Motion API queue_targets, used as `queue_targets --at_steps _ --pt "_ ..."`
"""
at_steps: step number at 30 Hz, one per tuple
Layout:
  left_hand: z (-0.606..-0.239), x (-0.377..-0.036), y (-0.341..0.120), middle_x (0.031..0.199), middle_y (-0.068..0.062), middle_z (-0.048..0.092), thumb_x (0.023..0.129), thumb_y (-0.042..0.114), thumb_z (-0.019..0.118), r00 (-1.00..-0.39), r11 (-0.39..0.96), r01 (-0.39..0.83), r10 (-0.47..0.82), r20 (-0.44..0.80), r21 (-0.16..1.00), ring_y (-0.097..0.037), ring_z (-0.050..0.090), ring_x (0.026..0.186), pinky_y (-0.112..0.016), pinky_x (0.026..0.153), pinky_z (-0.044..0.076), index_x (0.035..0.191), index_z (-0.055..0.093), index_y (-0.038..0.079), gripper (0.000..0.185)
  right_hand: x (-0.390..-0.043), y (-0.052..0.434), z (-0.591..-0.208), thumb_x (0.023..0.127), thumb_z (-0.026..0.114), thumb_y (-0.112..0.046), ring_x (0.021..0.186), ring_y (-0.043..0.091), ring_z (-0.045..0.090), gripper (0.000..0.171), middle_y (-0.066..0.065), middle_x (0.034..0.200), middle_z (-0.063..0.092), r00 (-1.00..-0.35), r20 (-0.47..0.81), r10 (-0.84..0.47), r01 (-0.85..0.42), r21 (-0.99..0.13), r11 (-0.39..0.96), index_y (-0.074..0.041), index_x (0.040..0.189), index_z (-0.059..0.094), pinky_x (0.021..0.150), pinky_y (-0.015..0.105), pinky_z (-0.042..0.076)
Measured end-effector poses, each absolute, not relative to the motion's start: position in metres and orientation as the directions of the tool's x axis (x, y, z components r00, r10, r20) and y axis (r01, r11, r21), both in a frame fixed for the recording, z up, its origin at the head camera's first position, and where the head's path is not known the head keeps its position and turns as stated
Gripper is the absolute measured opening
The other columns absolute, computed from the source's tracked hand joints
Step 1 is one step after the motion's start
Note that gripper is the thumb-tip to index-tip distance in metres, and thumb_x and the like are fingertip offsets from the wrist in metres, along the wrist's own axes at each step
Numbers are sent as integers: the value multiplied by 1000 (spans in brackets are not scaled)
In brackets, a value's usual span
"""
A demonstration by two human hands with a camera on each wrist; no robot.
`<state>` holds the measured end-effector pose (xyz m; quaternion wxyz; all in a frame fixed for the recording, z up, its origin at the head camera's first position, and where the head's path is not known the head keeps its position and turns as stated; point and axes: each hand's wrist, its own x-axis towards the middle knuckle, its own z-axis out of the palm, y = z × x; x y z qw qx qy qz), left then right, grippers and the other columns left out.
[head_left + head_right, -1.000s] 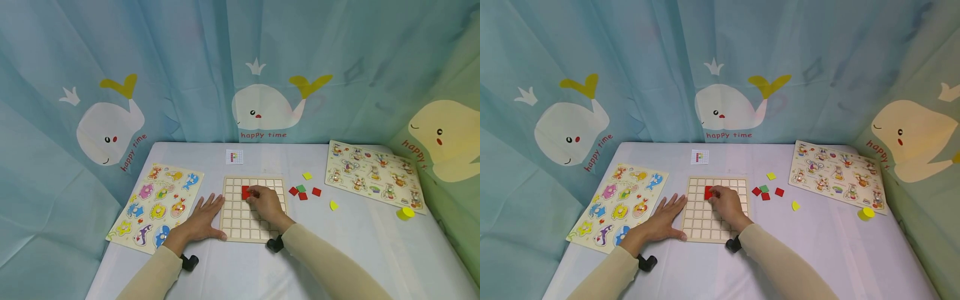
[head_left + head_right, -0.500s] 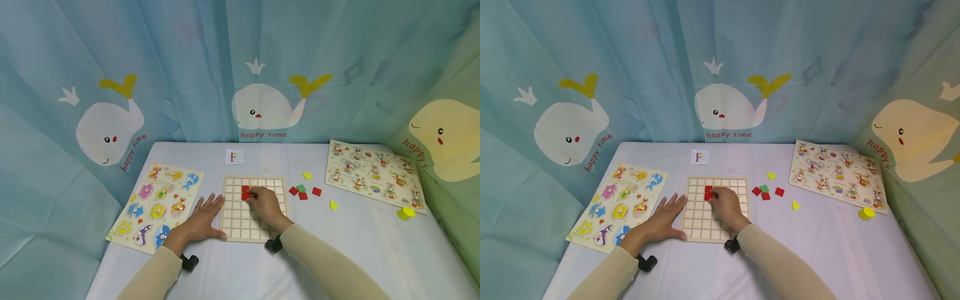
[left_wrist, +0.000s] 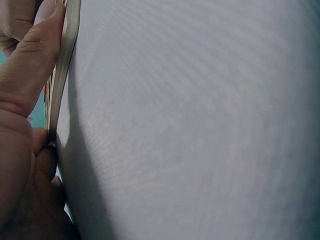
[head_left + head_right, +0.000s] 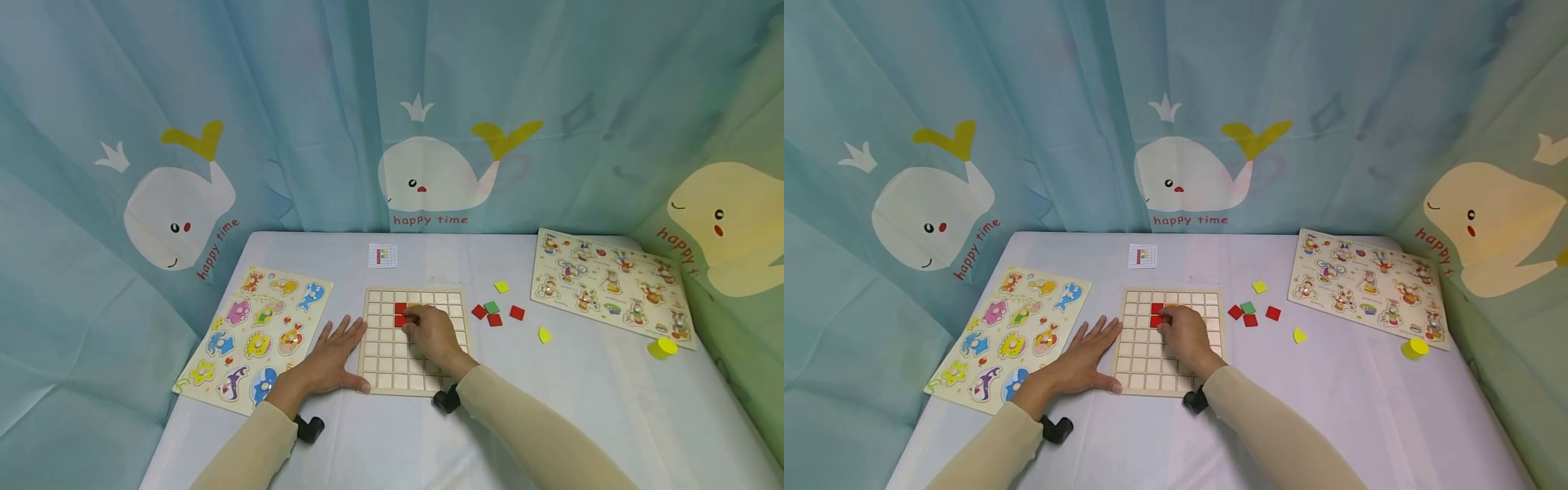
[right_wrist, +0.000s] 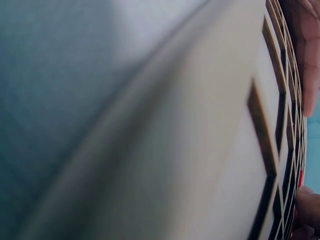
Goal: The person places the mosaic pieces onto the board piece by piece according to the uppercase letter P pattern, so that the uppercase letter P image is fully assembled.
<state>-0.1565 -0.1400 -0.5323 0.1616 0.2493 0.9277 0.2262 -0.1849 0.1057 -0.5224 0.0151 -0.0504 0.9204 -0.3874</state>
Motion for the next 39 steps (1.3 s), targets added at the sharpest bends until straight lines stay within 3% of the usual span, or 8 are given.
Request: queue_targets --at_steps 17,23,34,39 --pt "-530 -156 -141 165 2 12 65 70 74 -822 771 388 537 -188 505 -21 -2 154 -47 124 -6 158 15 16 122 -185 110 -520 87 72 -12 84 16 58 22 -1 92 67 -999 22 -44 -43 -809 586 -11 109 73 73 28 51" --pt "-532 -156 -140 165 2 11 65 69 75 -824 775 377 530 -198 507 -20 -3 153 -47 125 -6 158 14 17 123 -184 118 -511 87 73 -14 81 16 58 24 2 93 67 -999 31 -18 -36 -831 555 -9 111 72 66 24 49" --pt "-535 -156 -140 165 6 9 63 70 76 -833 786 356 512 -209 506 -17 -5 153 -44 125 -8 158 13 19 124 -185 166 -499 91 69 -19 88 20 56 30 5 101 66 -997 65 41 -29 -815 578 -10 120 68 63 24 49" --pt "-536 -156 -139 165 8 8 63 69 76 -833 790 358 511 -212 498 -16 -5 153 -43 125 -7 158 13 20 125 -184 200 -500 91 69 -20 96 23 54 32 8 108 66 -991 64 119 25 -780 625 -12 121 67 74 30 47"
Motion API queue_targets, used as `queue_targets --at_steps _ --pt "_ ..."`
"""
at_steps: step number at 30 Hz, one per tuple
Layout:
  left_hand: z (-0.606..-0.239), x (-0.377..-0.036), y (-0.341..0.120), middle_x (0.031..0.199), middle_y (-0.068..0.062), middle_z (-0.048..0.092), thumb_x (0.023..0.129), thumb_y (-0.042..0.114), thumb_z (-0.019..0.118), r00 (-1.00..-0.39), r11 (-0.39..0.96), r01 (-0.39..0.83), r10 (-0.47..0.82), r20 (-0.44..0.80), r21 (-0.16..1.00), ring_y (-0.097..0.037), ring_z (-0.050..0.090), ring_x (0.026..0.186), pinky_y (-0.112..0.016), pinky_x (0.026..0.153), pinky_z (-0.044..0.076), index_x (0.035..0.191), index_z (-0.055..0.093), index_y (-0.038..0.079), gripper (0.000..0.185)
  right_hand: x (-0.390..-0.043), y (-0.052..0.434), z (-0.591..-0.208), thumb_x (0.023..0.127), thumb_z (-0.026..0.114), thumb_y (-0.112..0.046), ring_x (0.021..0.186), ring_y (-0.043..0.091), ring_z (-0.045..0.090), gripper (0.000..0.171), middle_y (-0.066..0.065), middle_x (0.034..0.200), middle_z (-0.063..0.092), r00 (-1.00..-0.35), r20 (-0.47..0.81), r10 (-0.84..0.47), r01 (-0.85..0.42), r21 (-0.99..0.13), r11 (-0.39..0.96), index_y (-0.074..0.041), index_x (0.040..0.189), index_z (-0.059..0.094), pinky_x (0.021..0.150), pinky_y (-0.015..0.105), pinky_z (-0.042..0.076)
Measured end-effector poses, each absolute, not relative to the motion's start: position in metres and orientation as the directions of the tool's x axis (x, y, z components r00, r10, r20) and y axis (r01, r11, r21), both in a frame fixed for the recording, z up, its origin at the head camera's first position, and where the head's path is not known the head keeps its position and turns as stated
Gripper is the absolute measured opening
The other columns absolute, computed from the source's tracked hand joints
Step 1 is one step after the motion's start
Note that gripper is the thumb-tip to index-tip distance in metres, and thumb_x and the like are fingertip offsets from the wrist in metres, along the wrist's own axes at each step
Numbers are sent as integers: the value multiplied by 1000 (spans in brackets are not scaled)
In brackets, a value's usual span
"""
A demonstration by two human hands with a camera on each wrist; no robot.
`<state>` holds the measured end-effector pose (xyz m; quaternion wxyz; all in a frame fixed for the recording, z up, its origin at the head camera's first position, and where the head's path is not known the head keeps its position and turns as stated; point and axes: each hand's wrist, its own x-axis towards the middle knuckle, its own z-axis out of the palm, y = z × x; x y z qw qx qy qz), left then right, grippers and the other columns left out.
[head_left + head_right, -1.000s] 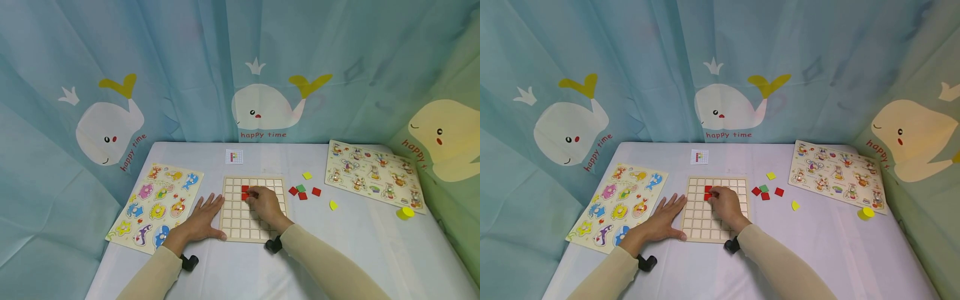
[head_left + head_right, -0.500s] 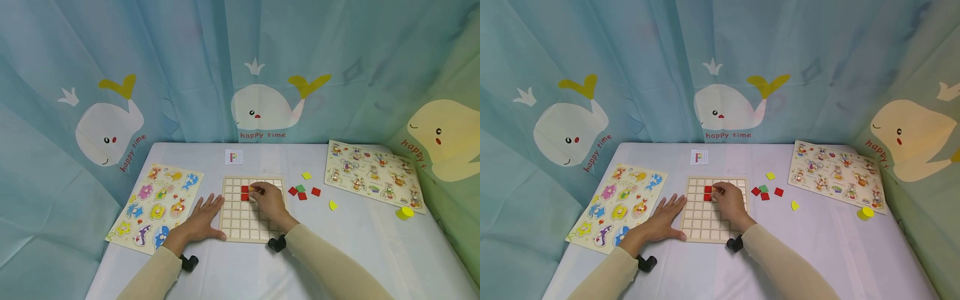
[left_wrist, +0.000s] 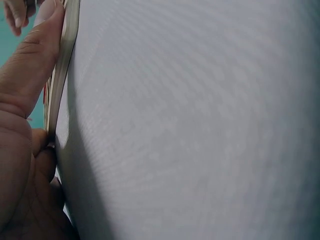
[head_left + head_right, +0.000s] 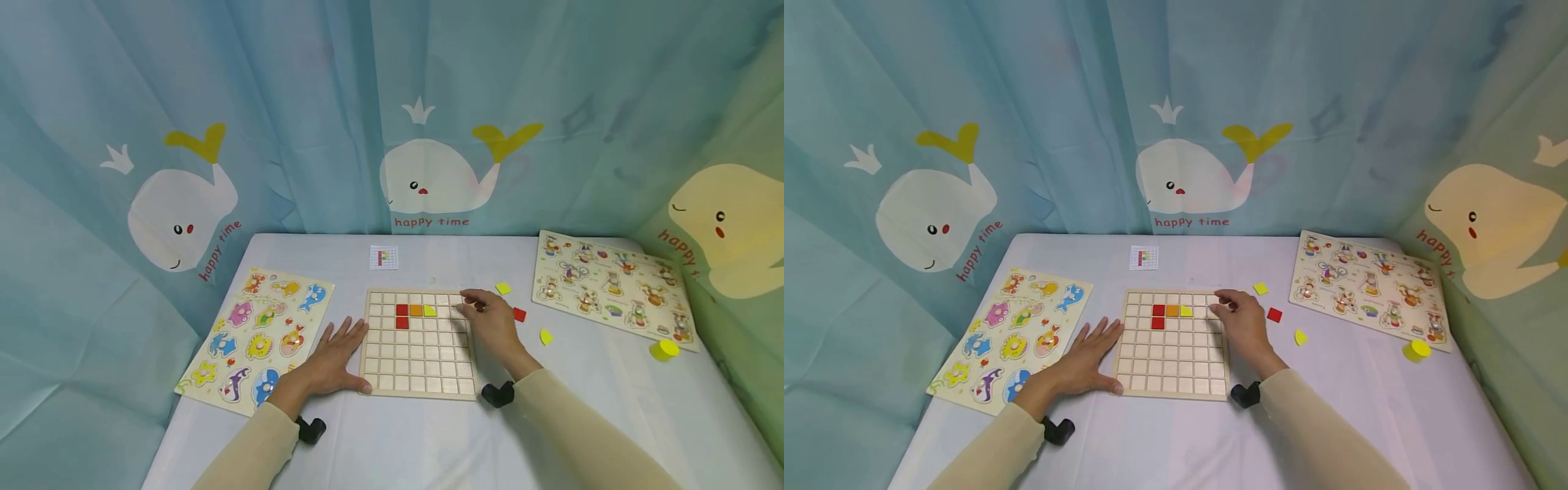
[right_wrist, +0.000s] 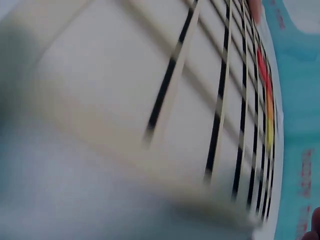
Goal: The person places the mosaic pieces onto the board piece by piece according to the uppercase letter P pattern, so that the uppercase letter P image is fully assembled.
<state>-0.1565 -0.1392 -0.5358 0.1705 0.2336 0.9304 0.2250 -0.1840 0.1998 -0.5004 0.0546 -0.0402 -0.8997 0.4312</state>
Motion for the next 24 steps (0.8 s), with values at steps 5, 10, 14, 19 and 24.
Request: queue_targets --at_steps 5,10,14,19,24 --pt "-535 -156 -138 165 8 8 63 67 78 -834 791 352 507 -216 500 -16 -6 153 -43 125 -8 158 13 20 124 -182 237 -502 91 68 -21 107 27 53 35 12 117 65 -980 48 195 95 -747 658 -12 125 66 85 36 43" --pt "-535 -157 -138 165 8 9 64 67 77 -834 791 351 507 -217 502 -16 -6 153 -43 125 -8 158 14 20 124 -176 271 -503 93 66 -24 114 32 51 41 16 124 61 -974 10 227 147 -732 665 -12 132 61 87 39 44" --pt "-537 -157 -138 165 8 8 63 70 76 -833 793 351 508 -220 498 -15 -7 153 -43 125 -8 158 13 20 125 -170 292 -504 93 66 -28 120 37 47 48 19 130 58 -979 -13 202 150 -714 684 -11 137 56 92 49 43" --pt "-536 -157 -139 165 7 7 62 71 76 -833 794 349 506 -224 498 -16 -7 153 -43 125 -8 158 13 20 126 -166 307 -512 91 68 -22 126 43 44 54 23 138 52 -979 -77 191 191 -686 702 -9 141 51 100 59 41" --pt "-536 -157 -139 165 7 7 63 70 76 -833 795 351 506 -223 495 -16 -7 153 -43 125 -8 158 13 20 125 -168 313 -519 90 68 -17 129 46 41 56 24 144 47 -975 -120 188 219 -669 710 -8 142 50 104 61 39"
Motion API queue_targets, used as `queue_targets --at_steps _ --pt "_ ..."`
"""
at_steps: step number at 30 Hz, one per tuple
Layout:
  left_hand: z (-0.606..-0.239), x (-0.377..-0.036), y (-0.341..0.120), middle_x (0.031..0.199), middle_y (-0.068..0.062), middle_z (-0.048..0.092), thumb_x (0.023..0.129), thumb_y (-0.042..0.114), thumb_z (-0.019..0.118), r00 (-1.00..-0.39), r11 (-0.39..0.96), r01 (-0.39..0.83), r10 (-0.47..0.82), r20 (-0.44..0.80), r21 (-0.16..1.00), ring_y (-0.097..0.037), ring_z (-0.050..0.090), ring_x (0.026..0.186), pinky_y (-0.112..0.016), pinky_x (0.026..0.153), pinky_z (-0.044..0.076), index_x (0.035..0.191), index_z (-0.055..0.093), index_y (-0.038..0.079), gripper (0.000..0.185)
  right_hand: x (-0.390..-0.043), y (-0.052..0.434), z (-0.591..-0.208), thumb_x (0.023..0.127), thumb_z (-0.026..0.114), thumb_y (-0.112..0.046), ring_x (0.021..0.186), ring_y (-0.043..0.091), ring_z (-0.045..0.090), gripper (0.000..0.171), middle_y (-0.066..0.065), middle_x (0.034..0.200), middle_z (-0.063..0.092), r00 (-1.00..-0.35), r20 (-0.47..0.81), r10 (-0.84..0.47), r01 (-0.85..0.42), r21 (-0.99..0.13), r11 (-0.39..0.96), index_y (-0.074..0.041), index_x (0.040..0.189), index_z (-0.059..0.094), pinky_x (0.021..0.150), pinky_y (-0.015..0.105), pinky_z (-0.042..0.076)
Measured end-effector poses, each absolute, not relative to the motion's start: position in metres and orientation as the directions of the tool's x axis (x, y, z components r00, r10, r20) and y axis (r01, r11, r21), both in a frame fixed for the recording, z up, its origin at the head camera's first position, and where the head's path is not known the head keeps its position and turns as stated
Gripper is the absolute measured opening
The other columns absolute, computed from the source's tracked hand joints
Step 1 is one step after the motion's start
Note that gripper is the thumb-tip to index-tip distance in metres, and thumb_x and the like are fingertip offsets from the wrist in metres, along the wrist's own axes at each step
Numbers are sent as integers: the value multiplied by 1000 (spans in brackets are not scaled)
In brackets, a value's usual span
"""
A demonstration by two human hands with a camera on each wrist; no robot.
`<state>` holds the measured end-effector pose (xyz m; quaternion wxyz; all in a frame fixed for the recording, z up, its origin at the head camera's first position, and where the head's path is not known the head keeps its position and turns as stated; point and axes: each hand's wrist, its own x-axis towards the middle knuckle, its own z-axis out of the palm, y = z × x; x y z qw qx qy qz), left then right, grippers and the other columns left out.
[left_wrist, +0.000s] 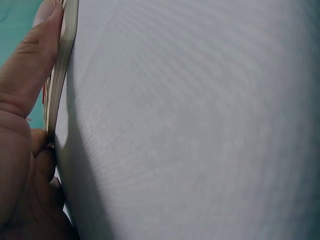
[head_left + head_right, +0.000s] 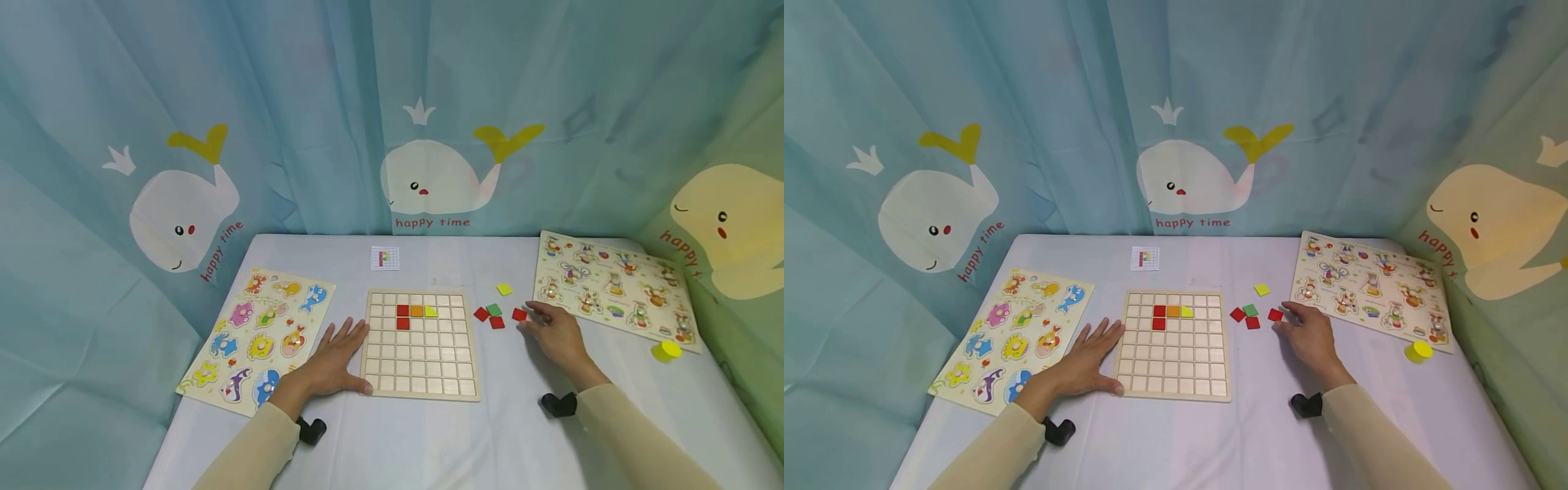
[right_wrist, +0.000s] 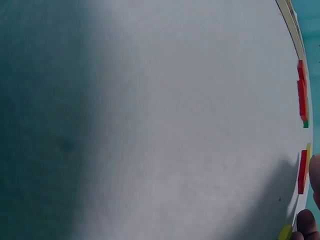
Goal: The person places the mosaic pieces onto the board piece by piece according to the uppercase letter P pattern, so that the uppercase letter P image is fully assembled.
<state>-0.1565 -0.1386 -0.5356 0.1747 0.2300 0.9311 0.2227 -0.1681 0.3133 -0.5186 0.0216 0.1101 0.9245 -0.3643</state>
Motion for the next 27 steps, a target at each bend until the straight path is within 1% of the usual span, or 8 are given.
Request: queue_targets --at_steps 4,7,11,15,18,22,27 --pt "-537 -157 -139 165 8 7 63 70 76 -832 795 354 508 -222 493 -16 -7 153 -43 125 -8 158 12 20 125 -169 314 -522 88 69 -15 126 47 43 52 27 143 46 -982 -83 172 185 -647 740 -5 137 55 102 62 39" --pt "-537 -157 -139 165 7 8 63 69 76 -832 792 357 511 -217 495 -16 -6 153 -43 125 -8 158 12 20 125 -169 313 -523 87 69 -13 124 48 45 45 29 138 48 -986 -47 159 153 -629 762 -2 130 61 100 62 40" --pt "-537 -157 -139 165 7 8 63 69 77 -833 790 358 511 -213 497 -16 -6 153 -43 125 -8 158 12 19 126 -169 313 -523 87 69 -10 124 49 44 36 28 134 49 -990 -36 133 127 -610 782 -3 123 66 100 63 39" --pt "-537 -157 -139 165 8 8 63 69 76 -831 790 361 513 -214 495 -16 -6 153 -43 125 -8 158 12 19 125 -170 313 -522 88 67 -10 127 49 39 37 27 138 46 -988 -83 131 155 -602 783 -4 125 64 103 65 36" --pt "-537 -158 -139 165 9 6 63 70 75 -831 795 358 511 -222 489 -15 -8 153 -42 124 -9 158 11 21 125 -170 312 -522 89 67 -11 127 49 38 36 28 139 44 -985 -104 140 174 -603 779 -5 124 64 103 65 36" --pt "-537 -157 -140 165 8 7 63 71 75 -830 791 357 512 -220 496 -16 -7 153 -43 125 -9 158 11 21 125 -171 311 -523 89 67 -12 123 47 41 32 28 136 45 -985 -93 142 170 -590 789 -3 120 65 99 63 38" --pt "-536 -157 -140 165 8 7 64 71 75 -830 788 358 514 -215 502 -16 -6 153 -42 125 -8 158 12 20 124 -171 310 -525 90 66 -13 118 45 43 30 27 133 47 -986 -75 151 167 -564 808 -2 118 66 95 61 40"
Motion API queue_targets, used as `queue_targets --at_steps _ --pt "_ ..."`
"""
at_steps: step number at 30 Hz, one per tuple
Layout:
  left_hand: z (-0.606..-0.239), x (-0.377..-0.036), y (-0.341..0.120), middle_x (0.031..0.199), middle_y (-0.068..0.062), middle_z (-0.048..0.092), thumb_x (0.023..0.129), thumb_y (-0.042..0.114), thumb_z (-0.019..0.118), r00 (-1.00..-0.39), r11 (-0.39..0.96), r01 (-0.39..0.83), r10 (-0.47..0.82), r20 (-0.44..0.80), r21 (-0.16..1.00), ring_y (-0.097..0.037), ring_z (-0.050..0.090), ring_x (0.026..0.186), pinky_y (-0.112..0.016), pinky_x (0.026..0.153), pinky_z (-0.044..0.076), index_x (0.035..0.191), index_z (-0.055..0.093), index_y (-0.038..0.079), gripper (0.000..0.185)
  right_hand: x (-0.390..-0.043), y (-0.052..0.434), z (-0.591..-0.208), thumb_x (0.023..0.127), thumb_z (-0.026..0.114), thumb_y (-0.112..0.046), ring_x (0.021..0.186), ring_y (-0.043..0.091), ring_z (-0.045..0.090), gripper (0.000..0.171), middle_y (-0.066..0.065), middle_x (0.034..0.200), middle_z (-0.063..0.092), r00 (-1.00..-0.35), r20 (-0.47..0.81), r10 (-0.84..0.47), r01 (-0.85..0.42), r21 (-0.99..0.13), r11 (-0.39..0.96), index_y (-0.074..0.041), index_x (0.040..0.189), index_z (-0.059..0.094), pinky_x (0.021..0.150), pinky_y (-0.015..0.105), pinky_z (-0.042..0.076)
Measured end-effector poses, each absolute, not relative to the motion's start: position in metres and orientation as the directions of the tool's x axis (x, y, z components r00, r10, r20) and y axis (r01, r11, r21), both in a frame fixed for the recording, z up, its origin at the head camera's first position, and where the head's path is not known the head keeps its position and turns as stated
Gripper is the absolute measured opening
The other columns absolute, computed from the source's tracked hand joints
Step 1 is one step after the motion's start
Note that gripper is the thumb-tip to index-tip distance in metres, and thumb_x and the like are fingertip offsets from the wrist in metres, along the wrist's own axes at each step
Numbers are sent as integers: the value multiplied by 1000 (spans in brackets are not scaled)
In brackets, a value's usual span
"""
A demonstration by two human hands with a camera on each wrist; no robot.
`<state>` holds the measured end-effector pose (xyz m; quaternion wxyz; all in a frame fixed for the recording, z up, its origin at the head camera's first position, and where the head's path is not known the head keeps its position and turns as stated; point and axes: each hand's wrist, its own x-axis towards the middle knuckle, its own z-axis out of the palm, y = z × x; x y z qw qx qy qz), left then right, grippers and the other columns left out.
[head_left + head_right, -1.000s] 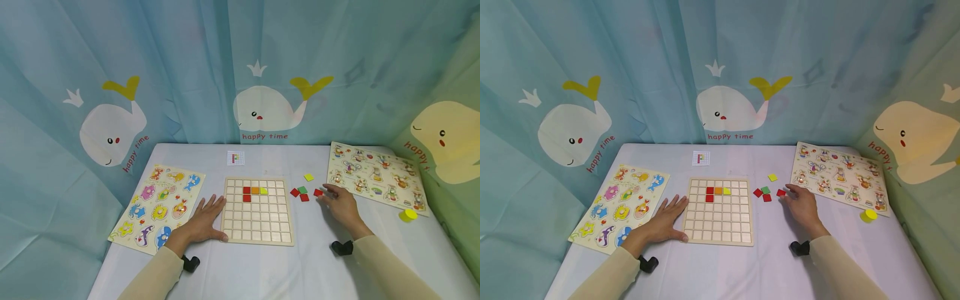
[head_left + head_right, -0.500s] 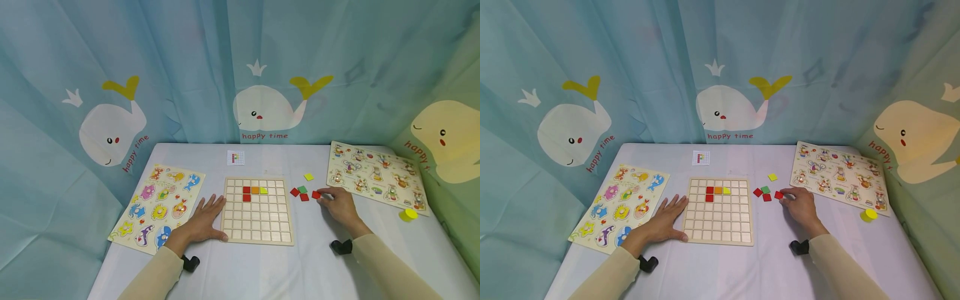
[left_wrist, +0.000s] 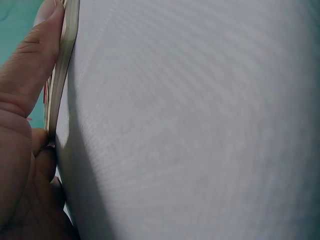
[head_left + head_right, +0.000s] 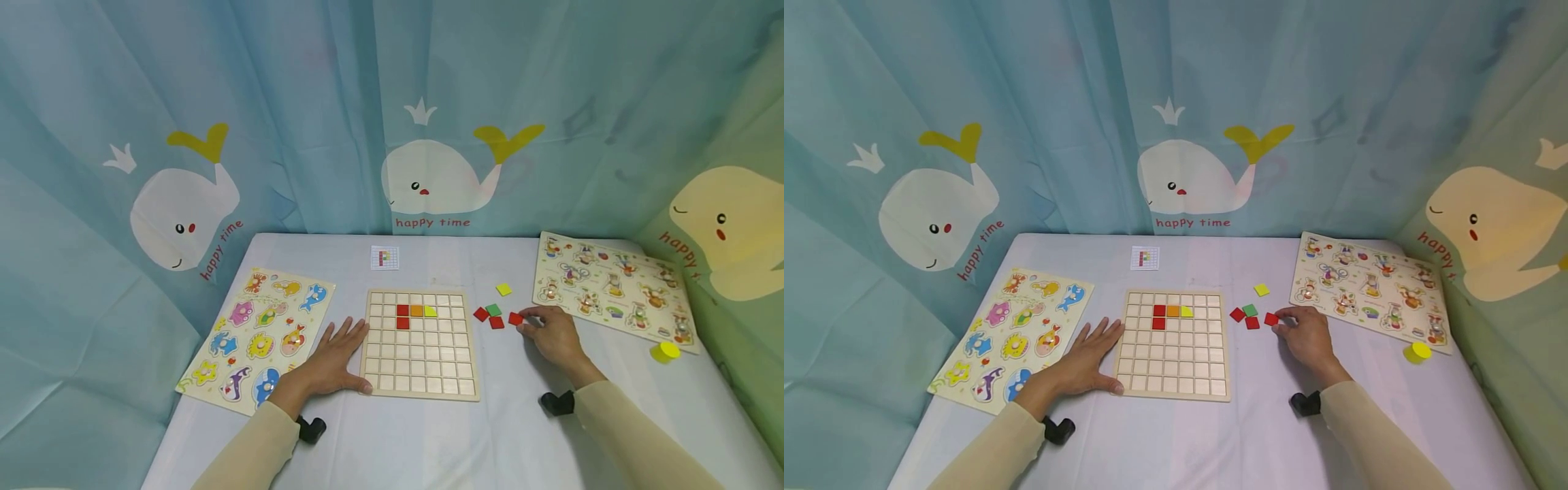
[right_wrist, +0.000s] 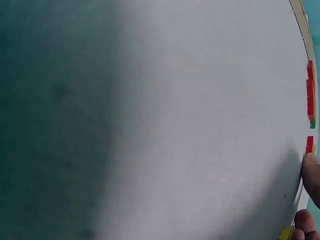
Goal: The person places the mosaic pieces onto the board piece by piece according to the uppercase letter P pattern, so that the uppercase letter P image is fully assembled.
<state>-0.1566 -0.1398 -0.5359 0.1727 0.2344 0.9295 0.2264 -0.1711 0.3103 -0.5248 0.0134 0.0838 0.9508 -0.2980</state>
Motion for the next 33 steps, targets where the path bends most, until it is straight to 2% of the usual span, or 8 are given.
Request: queue_targets --at_steps 5,10,15,20,24,33 --pt "-536 -157 -139 165 4 9 64 70 75 -827 779 368 524 -204 508 -20 -4 154 -46 125 -7 158 14 18 124 -171 310 -523 91 66 -16 117 43 45 34 25 131 51 -985 -78 152 169 -584 794 -3 122 63 95 60 42" --pt "-536 -157 -140 165 7 8 64 71 74 -827 784 361 519 -215 504 -17 -6 153 -44 125 -8 158 12 20 124 -169 312 -521 94 64 -18 112 36 53 38 21 124 59 -985 -97 143 172 -633 755 -7 130 57 95 54 48" --pt "-536 -157 -140 165 6 8 63 72 74 -827 782 365 522 -210 506 -18 -5 153 -44 125 -8 158 13 19 125 -168 312 -520 95 63 -18 106 33 60 37 19 121 63 -985 -75 154 165 -655 738 -11 130 57 80 37 56" --pt "-535 -157 -140 165 6 9 63 71 75 -828 782 362 520 -209 508 -18 -5 153 -44 125 -8 158 14 19 125 -168 310 -519 95 63 -17 99 27 60 33 16 115 66 -984 -25 177 148 -673 725 -13 128 60 65 19 51" --pt "-535 -157 -139 165 7 9 63 70 76 -831 785 357 514 -212 506 -16 -6 153 -43 125 -8 158 14 19 125 -169 308 -518 95 63 -18 97 25 59 33 15 113 65 -981 -3 194 141 -694 706 -14 128 61 61 15 50" --pt "-533 -157 -139 165 6 9 63 68 77 -831 786 356 513 -214 505 -17 -5 153 -43 125 -8 158 14 19 124 -170 301 -516 94 65 -16 95 24 57 32 14 112 67 -983 29 183 110 -706 700 -15 126 62 59 17 50"
